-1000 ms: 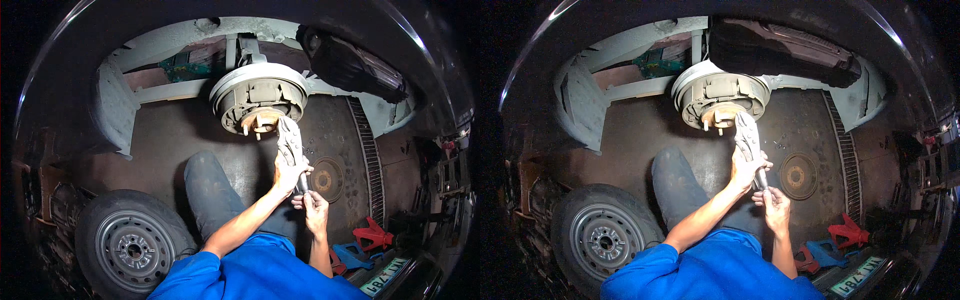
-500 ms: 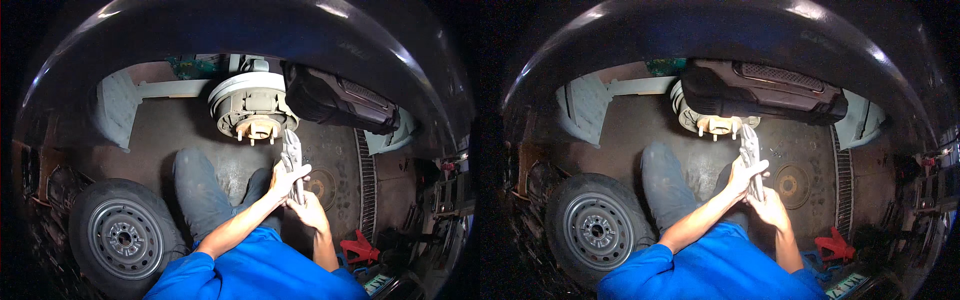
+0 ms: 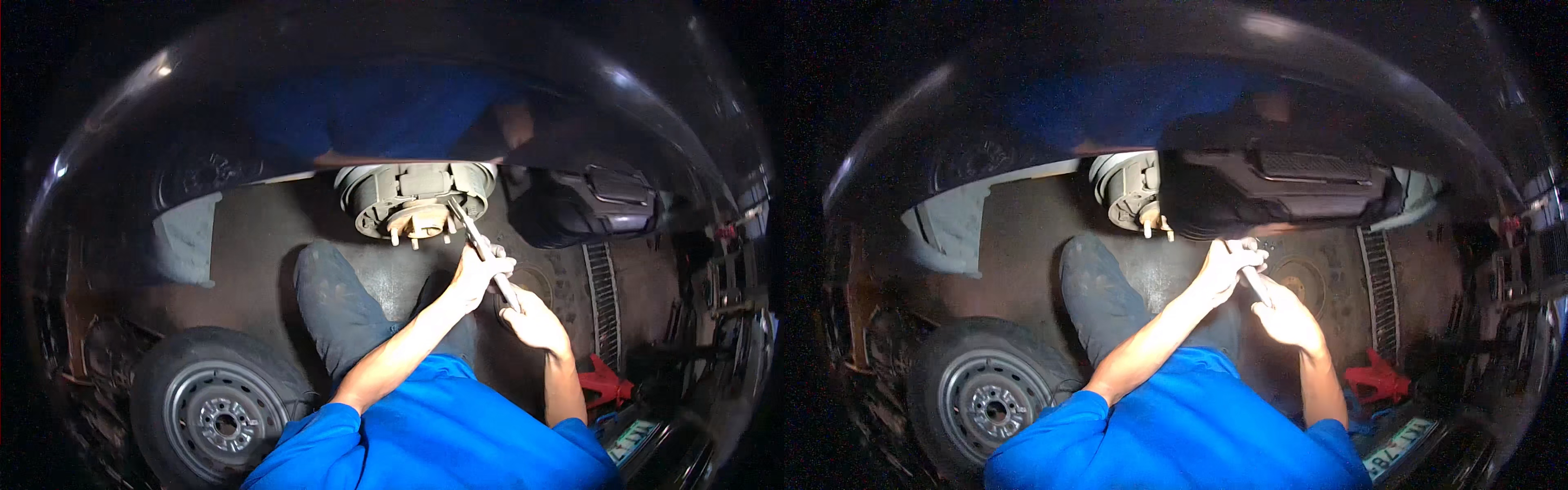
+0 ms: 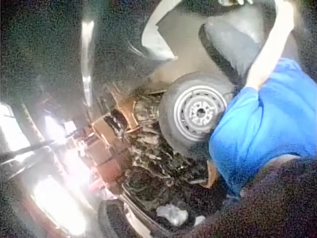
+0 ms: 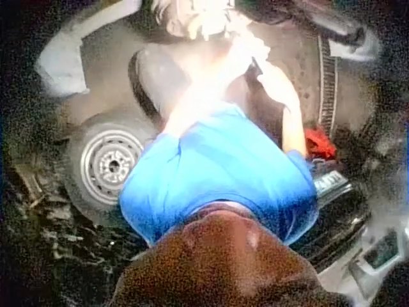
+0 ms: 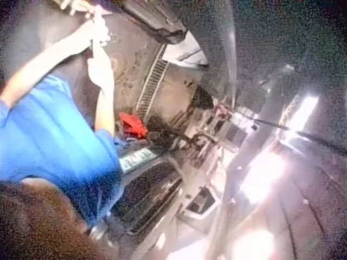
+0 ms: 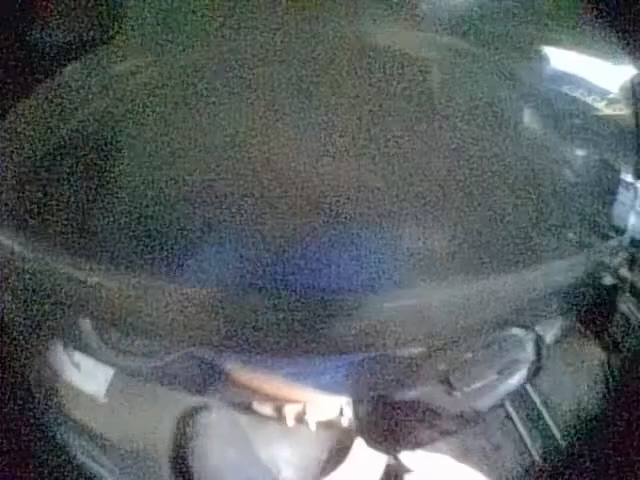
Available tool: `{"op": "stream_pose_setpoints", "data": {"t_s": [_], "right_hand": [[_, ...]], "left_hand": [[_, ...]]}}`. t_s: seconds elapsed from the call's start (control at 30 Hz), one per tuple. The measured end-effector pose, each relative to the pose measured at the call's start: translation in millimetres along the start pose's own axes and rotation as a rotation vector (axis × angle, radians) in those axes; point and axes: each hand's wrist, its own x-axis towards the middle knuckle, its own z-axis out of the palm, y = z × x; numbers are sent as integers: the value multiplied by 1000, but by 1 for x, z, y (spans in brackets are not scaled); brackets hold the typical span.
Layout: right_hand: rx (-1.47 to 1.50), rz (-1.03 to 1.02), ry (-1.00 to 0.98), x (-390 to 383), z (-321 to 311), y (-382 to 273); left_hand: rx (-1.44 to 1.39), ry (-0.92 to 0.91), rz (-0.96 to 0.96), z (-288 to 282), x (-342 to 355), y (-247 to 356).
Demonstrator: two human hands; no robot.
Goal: Removing springs and components from a car's drum brake assembly using tools.
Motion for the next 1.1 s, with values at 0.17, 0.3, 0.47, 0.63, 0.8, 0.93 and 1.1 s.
{"op": "stream_pose_setpoints", "data": {"t_s": [0.17, 0.3, 0.47, 0.63, 0.8, 0.93, 1.1], "right_hand": [[-45, 100, -143, 10, -11, 3], [-35, 15, -151, 18, -17, 20], [-32, 121, -219, 20, -27, 7], [27, 60, -251, 26, -36, 13], [-58, 87, -243, 27, -32, 8], [-83, 90, -77, 25, -25, -2], [-113, 230, 87, 21, -18, -8]], "left_hand": [[75, 71, -25, 7, 3, 12], [77, 54, -8, 1, 9, 10], [83, 49, 37, 4, 11, 10], [71, 75, 103, 4, 14, 5], [104, 136, 135, 4, 14, 5], [138, 67, 63, -6, 17, 3], [49, 132, 72, 9, 13, 9]]}}
